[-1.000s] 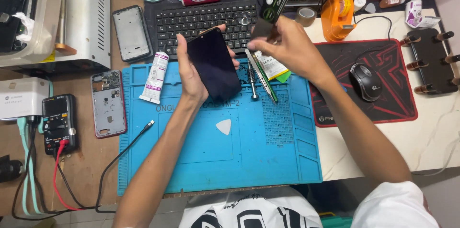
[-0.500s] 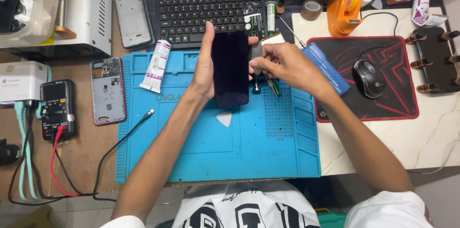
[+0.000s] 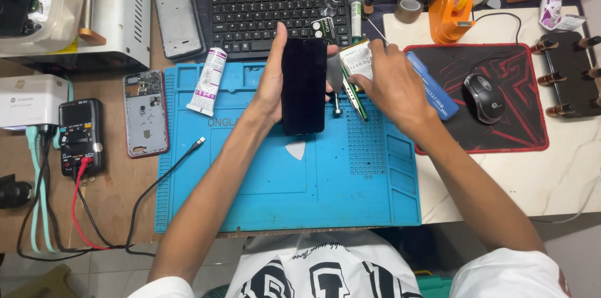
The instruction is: The person is removing the battery from a mobile phone and then using a small metal tool to scrape off old adhesive from the phone's frame.
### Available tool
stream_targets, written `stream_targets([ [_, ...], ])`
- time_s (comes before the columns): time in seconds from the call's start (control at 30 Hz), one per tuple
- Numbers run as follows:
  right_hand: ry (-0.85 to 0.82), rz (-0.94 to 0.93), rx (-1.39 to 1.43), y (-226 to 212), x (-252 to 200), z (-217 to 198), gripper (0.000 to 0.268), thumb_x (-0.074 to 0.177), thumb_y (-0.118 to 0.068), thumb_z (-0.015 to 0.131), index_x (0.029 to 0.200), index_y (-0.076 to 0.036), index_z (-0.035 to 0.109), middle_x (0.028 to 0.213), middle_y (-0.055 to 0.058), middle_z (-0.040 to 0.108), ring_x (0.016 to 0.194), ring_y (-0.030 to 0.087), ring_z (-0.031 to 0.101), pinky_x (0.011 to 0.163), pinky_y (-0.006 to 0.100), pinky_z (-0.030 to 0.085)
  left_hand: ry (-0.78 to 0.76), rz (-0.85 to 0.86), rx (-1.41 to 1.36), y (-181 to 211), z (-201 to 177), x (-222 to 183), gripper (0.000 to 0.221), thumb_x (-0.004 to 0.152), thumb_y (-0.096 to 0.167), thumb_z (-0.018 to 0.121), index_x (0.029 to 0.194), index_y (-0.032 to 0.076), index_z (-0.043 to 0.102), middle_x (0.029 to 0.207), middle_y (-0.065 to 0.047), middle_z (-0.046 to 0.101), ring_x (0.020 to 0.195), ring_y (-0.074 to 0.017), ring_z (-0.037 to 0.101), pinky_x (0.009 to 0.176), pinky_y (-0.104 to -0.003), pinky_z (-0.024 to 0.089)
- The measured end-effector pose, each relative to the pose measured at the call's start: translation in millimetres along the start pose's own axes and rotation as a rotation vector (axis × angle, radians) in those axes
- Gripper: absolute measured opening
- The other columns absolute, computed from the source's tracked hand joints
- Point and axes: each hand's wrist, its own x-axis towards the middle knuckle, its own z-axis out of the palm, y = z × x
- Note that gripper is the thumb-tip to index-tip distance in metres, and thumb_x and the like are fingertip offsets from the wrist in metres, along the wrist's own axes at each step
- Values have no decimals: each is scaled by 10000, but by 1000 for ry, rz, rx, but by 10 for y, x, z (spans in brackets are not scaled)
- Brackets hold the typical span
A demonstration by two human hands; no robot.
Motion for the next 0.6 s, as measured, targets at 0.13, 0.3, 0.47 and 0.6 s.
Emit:
stream_targets([
  [0.13,-68,69,62,83,67,102,598,903,-245,803,1313,7,449,1122,303,569,1006,513,576,693,593,498,98,-257,-59,199,67,41,1023,758,806,345,1267,-15,682,673,-209,695,546,-243,667,528,-331,579],
  [0.3,-99,110,154,12,86,-51,737,843,-227,849,1395,-45,395,1219,288,588,1070,517,585,740,610,483,106,-264,-30,266,94,-35,1020,746,809,341,1264,2,688,674,-211,695,538,-252,665,500,-314,549],
  [0.47,-133,84,184,-89,79,-181,365,966,-209,733,1242,-60,545,973,139,751,968,355,678,665,554,467,117,-282,-38,349,88,-170,1021,740,809,345,1266,-1,677,674,-212,689,532,-263,668,501,-330,560],
  [0.6,-151,163,185,-204,106,-334,149,1053,-107,550,1139,-9,479,1124,140,757,1081,424,658,733,653,493,114,-232,-29,390,37,-277,987,776,790,333,1239,-6,690,674,-200,685,569,-260,671,571,-360,592],
])
